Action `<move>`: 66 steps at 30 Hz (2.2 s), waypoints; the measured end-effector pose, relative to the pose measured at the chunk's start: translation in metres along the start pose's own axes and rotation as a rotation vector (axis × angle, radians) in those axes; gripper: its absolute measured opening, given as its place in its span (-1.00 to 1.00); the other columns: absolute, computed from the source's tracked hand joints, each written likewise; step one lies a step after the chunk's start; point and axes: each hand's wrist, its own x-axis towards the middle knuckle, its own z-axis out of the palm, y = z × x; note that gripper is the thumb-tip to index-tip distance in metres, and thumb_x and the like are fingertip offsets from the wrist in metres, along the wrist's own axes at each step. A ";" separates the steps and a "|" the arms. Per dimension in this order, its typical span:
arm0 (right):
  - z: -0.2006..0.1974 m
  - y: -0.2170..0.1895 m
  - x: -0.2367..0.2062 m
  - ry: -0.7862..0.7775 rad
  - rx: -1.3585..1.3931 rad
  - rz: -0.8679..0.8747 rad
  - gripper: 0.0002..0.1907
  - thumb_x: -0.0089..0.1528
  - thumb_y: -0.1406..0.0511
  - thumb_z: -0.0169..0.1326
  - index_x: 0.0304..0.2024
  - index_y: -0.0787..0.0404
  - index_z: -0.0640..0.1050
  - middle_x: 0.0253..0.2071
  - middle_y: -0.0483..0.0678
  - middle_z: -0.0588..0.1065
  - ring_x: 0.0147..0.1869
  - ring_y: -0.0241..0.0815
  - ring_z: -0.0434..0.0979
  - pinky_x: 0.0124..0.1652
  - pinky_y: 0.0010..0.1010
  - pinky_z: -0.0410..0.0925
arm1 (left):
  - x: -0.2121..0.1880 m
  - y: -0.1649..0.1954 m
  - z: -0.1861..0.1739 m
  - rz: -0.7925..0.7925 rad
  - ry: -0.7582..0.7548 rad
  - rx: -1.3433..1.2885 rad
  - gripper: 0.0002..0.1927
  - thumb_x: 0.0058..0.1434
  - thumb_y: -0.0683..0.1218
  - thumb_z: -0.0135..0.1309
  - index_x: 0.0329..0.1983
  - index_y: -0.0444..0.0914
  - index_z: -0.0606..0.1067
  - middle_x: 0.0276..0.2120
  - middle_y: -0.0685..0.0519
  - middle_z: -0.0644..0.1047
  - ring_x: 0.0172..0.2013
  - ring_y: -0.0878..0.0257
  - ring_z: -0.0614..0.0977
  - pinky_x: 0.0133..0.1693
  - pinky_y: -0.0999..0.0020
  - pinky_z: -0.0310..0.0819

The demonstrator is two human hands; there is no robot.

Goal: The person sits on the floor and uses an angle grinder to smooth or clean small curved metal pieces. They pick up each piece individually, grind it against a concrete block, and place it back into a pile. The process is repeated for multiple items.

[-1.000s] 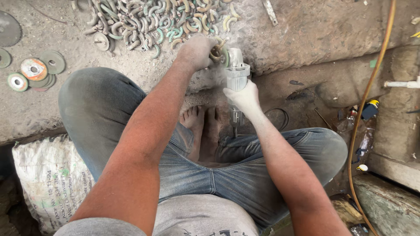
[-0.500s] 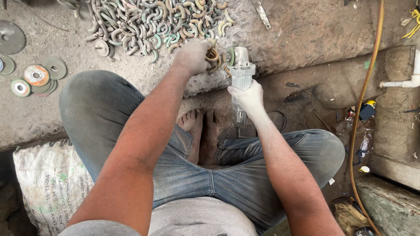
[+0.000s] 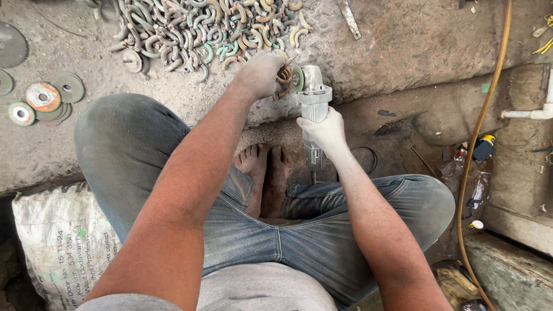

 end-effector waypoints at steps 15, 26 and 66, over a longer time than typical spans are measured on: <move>0.012 0.001 0.006 -0.038 -0.121 -0.027 -0.70 0.13 0.28 0.30 -0.12 0.25 0.58 -0.24 -0.05 0.62 -0.22 -0.29 0.66 -0.21 -0.43 0.54 | -0.006 0.003 -0.007 0.087 0.029 0.098 -0.72 0.13 -0.20 0.28 -0.09 -0.25 0.56 -0.13 -0.09 0.63 -0.03 0.04 0.65 0.05 0.10 0.57; 0.021 0.000 0.000 0.025 -0.115 0.012 -0.55 0.09 0.24 0.34 -0.05 0.27 0.51 -0.14 -0.02 0.61 -0.10 -0.24 0.67 -0.06 -0.38 0.53 | -0.003 0.001 0.004 0.065 0.008 0.053 -0.72 0.16 -0.24 0.23 -0.05 -0.23 0.56 -0.16 -0.07 0.62 -0.08 0.10 0.66 0.05 0.12 0.58; -0.006 0.012 -0.007 -0.024 0.196 -0.037 -0.57 0.06 0.34 0.35 -0.04 0.29 0.53 -0.14 -0.06 0.61 -0.13 -0.27 0.64 -0.10 -0.38 0.50 | -0.010 -0.001 0.011 -0.015 0.164 0.027 -0.67 0.26 -0.03 0.25 0.00 -0.24 0.48 -0.19 -0.07 0.57 -0.10 0.08 0.62 -0.02 0.11 0.57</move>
